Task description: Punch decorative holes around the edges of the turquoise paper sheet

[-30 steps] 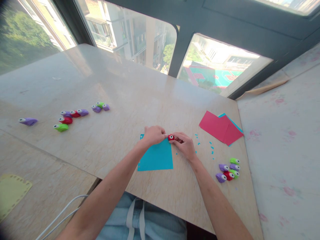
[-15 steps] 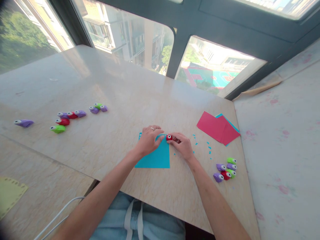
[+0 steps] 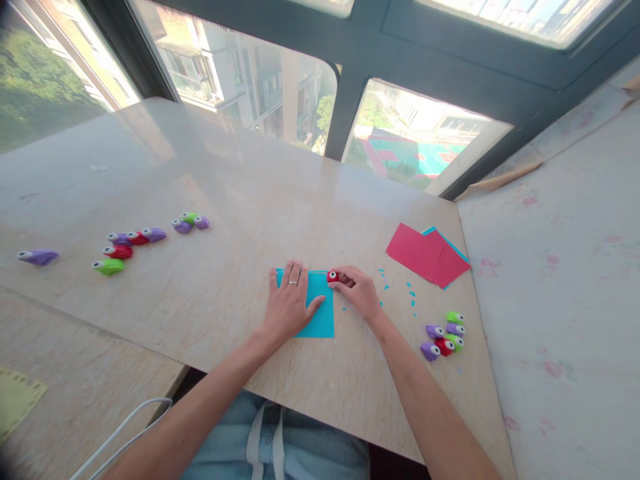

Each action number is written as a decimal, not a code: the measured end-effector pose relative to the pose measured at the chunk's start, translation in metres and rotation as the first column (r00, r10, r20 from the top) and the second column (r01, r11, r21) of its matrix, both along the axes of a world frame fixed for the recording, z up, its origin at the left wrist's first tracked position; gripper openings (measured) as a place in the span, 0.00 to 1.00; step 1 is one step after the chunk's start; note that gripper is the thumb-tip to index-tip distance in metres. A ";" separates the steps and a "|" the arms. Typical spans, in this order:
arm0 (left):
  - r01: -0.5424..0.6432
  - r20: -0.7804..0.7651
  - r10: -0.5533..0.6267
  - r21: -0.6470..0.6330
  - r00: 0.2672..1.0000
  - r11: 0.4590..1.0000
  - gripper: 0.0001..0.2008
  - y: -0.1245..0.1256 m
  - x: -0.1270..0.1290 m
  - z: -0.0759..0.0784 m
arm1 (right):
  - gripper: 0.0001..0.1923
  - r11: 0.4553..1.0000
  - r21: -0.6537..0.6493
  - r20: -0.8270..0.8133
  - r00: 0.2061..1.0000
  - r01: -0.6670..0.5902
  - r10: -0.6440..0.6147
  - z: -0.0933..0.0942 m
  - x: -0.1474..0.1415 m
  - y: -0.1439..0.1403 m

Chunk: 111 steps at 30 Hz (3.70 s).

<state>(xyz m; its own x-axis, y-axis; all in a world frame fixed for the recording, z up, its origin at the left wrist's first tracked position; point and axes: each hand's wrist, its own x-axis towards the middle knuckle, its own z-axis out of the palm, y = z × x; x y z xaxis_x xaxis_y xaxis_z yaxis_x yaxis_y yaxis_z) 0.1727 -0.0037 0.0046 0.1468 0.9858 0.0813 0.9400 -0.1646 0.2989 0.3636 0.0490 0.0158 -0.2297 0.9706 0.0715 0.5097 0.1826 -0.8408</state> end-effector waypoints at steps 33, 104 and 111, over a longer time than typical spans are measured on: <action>-0.002 0.005 0.001 0.041 1.000 0.999 0.41 -0.008 0.008 -0.009 | 0.21 0.990 -0.125 -0.036 0.997 0.063 -0.068 0.002 -0.003 0.005; -0.075 0.078 0.078 -0.041 0.994 0.996 0.39 -0.011 0.014 0.003 | 0.14 0.737 -0.652 0.338 0.938 0.175 0.077 0.044 -0.026 0.057; -0.067 0.084 0.067 -0.005 0.994 0.998 0.39 -0.012 0.014 0.000 | 0.13 0.747 -0.629 0.382 0.922 0.213 0.058 0.055 -0.033 0.051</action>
<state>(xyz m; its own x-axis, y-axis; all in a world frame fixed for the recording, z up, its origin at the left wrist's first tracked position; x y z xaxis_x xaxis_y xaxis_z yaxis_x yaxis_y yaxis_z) 0.1867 -0.0157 0.0050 0.0733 0.9933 0.0888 0.9204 -0.1017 0.3776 0.3308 0.0996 0.0708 -0.0283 0.7594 -0.6501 0.7798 -0.3902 -0.4897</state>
